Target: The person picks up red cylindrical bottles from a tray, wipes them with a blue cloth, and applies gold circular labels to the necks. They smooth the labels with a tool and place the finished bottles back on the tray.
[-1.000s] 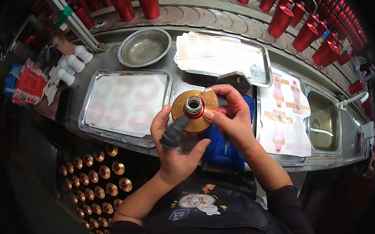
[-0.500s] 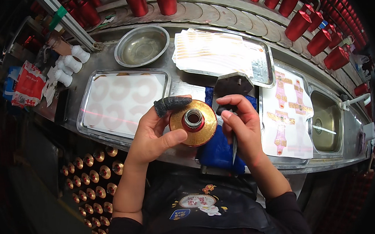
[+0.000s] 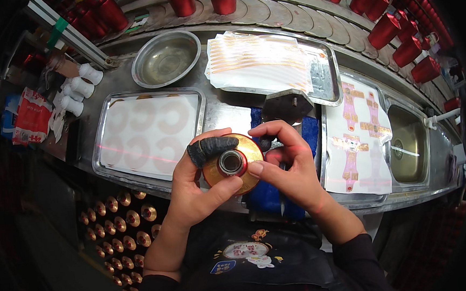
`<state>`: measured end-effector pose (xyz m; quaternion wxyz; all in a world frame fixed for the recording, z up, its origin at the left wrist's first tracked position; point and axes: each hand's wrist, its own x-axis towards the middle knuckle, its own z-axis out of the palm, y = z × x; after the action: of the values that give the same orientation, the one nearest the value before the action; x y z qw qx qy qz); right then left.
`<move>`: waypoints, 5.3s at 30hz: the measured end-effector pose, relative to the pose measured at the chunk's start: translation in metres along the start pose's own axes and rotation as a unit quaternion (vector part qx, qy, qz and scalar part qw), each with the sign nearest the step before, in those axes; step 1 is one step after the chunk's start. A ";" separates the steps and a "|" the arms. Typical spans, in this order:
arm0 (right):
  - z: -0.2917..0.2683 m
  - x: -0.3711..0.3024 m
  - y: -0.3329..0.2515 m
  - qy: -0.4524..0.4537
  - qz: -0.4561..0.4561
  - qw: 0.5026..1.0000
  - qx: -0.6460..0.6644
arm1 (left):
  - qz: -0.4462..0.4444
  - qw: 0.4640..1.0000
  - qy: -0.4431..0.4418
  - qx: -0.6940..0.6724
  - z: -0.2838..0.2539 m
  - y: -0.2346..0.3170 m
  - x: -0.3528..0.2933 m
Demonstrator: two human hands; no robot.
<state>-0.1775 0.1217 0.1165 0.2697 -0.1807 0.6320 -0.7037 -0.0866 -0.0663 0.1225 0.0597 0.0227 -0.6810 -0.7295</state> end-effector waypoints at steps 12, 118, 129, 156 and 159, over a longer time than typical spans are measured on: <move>0.002 -0.014 0.006 0.034 -0.114 0.992 -0.051 | 0.002 0.999 0.039 0.032 0.012 0.003 -0.001; 0.032 -0.029 -0.023 0.048 -0.437 0.817 -0.373 | 0.142 0.985 0.048 0.089 0.004 -0.039 -0.007; 0.034 -0.026 -0.024 0.051 -0.426 0.833 -0.349 | 0.191 0.967 0.041 0.165 0.000 -0.039 -0.001; 0.030 -0.029 -0.011 0.077 -0.456 0.823 -0.329 | 0.249 0.909 0.209 0.262 0.019 -0.057 -0.004; 0.025 -0.025 -0.009 0.033 -0.380 0.900 -0.212 | 0.206 0.946 0.181 0.175 0.013 -0.050 -0.003</move>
<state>-0.1443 0.1179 0.1310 -0.0833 -0.4365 0.6581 -0.6078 -0.0878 -0.0502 0.0730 0.3257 0.0233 -0.7653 -0.5547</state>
